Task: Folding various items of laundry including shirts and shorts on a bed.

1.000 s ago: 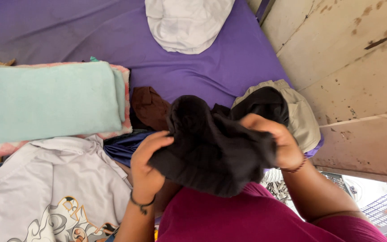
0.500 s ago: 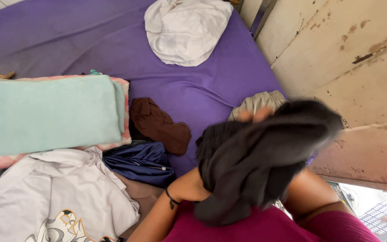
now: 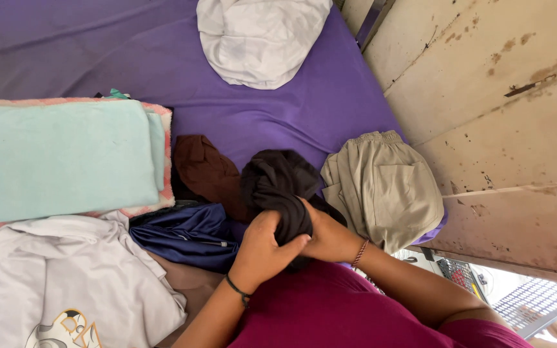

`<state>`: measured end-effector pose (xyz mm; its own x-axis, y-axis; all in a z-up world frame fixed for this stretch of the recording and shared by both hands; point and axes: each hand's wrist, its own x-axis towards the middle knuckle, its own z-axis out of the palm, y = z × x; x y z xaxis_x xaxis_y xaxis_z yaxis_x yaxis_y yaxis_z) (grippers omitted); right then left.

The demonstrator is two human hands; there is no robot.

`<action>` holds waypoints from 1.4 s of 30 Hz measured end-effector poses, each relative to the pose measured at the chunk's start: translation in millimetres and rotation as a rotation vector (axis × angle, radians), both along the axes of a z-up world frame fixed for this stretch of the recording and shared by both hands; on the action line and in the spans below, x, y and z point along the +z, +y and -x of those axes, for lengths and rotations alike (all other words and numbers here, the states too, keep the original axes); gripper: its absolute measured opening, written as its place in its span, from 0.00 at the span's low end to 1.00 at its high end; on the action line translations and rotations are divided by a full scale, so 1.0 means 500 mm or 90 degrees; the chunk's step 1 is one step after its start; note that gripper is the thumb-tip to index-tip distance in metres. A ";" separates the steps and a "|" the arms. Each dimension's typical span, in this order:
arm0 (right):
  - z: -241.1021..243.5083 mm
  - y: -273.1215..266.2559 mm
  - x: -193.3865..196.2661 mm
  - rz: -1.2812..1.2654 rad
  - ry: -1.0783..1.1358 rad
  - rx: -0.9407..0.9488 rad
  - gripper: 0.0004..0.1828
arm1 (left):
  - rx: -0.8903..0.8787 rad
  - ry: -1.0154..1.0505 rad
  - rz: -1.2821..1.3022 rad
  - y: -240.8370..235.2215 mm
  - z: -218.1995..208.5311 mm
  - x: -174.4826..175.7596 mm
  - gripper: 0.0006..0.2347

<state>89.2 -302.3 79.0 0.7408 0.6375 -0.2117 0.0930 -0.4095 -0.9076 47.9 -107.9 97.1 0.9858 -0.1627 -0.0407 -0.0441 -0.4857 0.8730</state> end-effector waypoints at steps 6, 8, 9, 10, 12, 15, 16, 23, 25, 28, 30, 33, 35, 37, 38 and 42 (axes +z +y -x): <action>-0.135 -0.055 -0.069 -0.049 0.076 -0.260 0.26 | 0.006 -0.119 0.046 0.013 0.001 0.045 0.23; -0.229 -0.072 -0.051 0.007 0.067 -0.324 0.25 | 0.052 -0.091 0.092 0.016 -0.009 0.043 0.21; -0.287 -0.074 -0.048 -0.061 -0.002 -0.381 0.26 | 0.051 -0.098 0.120 0.018 -0.017 0.040 0.18; -0.346 -0.075 -0.043 -0.130 -0.072 -0.437 0.27 | 0.049 -0.105 0.147 0.021 -0.025 0.038 0.14; -0.465 -0.074 -0.016 -0.175 -0.166 -0.461 0.27 | 0.047 -0.096 0.152 0.017 -0.032 0.021 0.13; -0.604 -0.041 0.046 -0.260 -0.300 -0.510 0.26 | 0.053 -0.041 0.169 0.016 -0.031 -0.001 0.12; -0.644 -0.027 0.072 -0.300 -0.348 -0.541 0.25 | 0.054 -0.002 0.184 0.016 -0.031 -0.007 0.13; -0.802 0.018 -0.035 -0.151 -0.464 -0.347 0.27 | 0.092 0.051 0.155 0.023 -0.034 -0.022 0.12; -0.810 0.007 -0.132 0.116 -0.171 -0.236 0.42 | 0.083 0.052 0.153 0.023 -0.031 -0.027 0.13; -0.728 0.010 -0.204 0.085 -0.240 -0.178 0.35 | 0.075 0.111 0.117 0.027 -0.026 -0.012 0.13; -0.598 0.014 -0.187 0.080 -0.235 -0.129 0.31 | 0.057 0.051 0.116 0.030 -0.021 -0.019 0.13; -0.377 0.016 -0.178 0.021 -0.257 -0.013 0.25 | 0.053 -0.078 0.071 0.056 -0.017 -0.018 0.12; -0.226 0.012 -0.152 -0.032 -0.275 0.062 0.22 | 0.072 -0.138 0.028 0.089 -0.021 -0.003 0.12; -0.084 0.008 -0.101 -0.076 -0.108 0.150 0.17 | 0.177 -0.222 -0.129 0.136 -0.030 0.021 0.14; -0.049 -0.003 -0.124 -0.081 -0.105 0.161 0.17 | 0.188 -0.219 -0.135 0.156 -0.028 0.024 0.14; 0.047 -0.065 -0.212 -0.022 0.016 0.172 0.15 | 0.239 -0.230 -0.268 0.197 0.012 0.008 0.16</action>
<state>65.5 -334.8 -27.0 0.5380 0.8184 -0.2020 0.1718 -0.3411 -0.9242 41.9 -9.2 101.2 0.9361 0.1515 0.3174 -0.0594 -0.8214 0.5672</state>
